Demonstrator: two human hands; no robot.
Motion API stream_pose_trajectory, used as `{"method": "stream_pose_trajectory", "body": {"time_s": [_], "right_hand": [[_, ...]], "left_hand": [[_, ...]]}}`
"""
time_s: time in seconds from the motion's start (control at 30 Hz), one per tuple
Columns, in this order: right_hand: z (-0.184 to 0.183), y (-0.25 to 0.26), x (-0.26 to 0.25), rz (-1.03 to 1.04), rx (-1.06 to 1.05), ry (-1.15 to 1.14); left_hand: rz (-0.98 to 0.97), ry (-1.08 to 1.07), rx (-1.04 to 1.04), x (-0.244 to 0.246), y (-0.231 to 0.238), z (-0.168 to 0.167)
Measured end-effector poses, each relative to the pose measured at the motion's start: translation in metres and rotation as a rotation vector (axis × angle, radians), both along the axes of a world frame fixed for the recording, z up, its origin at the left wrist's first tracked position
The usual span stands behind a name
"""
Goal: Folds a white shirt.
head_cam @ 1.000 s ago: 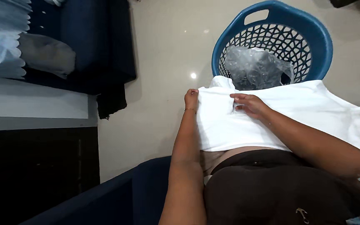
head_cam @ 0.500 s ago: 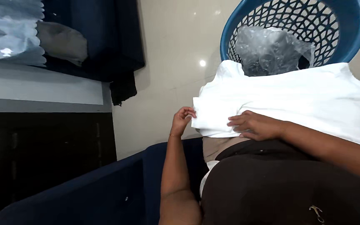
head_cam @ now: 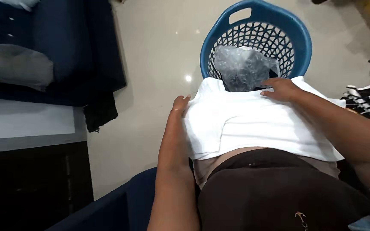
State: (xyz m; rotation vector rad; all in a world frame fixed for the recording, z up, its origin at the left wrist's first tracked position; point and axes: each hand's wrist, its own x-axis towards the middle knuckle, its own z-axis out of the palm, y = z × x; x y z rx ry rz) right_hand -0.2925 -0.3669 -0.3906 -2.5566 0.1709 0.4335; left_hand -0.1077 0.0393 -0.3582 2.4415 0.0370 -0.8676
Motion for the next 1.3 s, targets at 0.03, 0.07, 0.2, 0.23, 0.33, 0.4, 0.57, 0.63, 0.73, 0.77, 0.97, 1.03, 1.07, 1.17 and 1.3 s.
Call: {"method": "stream_pose_trajectory", "body": {"time_s": [0.03,0.07,0.2,0.23,0.33,0.4,0.57,0.63,0.73,0.77,0.97,1.03,1.07,1.17,1.3], "right_hand": [[-0.001,-0.007,0.002,-0.011,-0.021,0.074],[-0.002,-0.013,0.004,-0.023,-0.029,0.134],[-0.008,-0.026,0.006,-0.023,-0.016,0.180],[-0.007,-0.028,0.007,-0.017,-0.032,0.189],[-0.012,-0.042,0.009,0.051,-0.056,0.211],[-0.015,-0.053,0.013,0.069,0.006,0.212],[0.010,-0.079,0.007,-0.103,0.299,0.100],[0.021,-0.088,0.001,-0.123,0.355,0.128],[0.047,-0.105,-0.009,-0.144,0.288,0.191],[0.054,-0.112,-0.014,-0.145,0.221,0.178],[0.101,-0.152,-0.063,-0.257,-0.094,-0.119],[0.113,-0.155,-0.092,-0.292,-0.146,-0.246],[0.116,-0.154,-0.108,-0.299,-0.155,-0.314],[0.116,-0.149,-0.166,-0.258,-0.166,-0.523],[0.105,-0.114,-0.244,-0.237,-0.122,-0.561]], "left_hand": [[-0.077,0.057,0.085,0.009,-0.012,-0.001],[-0.136,0.112,0.152,0.015,-0.023,-0.002],[-0.261,0.220,0.296,0.024,-0.045,-0.009],[-0.285,0.229,0.331,0.025,-0.045,-0.012],[-0.404,0.284,0.448,0.028,-0.043,-0.016],[-0.451,0.288,0.520,0.027,-0.045,-0.012],[-0.092,0.085,0.263,0.026,-0.026,-0.021],[0.137,-0.033,0.002,0.027,-0.019,-0.025],[0.350,-0.155,-0.342,0.026,-0.015,-0.016],[0.375,-0.192,-0.427,0.025,-0.013,-0.011],[0.360,-0.347,-0.853,0.022,0.020,0.035],[0.272,-0.369,-0.967,0.012,0.040,0.049],[0.231,-0.376,-1.010,0.003,0.049,0.058],[0.136,-0.389,-1.058,-0.036,0.075,0.079],[0.063,-0.307,-0.949,-0.098,0.109,0.076]]}}
